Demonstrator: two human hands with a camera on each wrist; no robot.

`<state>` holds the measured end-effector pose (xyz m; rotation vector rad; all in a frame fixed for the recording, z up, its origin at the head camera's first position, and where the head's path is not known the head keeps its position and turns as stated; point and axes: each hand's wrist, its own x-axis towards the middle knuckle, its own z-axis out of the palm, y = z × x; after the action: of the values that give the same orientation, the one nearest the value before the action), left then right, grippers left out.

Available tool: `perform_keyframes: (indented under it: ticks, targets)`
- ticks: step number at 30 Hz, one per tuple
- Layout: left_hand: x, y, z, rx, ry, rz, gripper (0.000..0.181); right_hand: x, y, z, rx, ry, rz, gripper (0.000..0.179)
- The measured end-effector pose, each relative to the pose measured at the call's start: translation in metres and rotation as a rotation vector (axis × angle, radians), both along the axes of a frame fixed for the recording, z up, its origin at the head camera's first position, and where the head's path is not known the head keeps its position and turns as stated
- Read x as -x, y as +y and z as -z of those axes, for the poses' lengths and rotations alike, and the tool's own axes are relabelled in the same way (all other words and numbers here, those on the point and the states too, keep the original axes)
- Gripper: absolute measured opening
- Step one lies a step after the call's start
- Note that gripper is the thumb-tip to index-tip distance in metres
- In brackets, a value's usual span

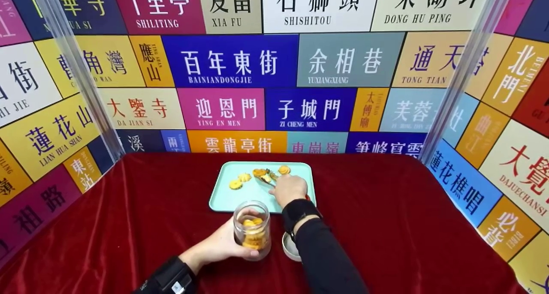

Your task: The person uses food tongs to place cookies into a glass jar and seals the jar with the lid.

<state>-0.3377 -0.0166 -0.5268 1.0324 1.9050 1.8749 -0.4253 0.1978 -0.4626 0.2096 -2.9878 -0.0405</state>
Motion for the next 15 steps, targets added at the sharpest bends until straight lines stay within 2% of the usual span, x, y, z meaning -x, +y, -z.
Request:
perform_keyframes:
  ticks: [15]
  targets:
    - [-0.001, 0.0, 0.0, 0.002, 0.001, -0.011, 0.093, -0.001, 0.01, 0.001, 0.045, 0.021, -0.038, 0.035]
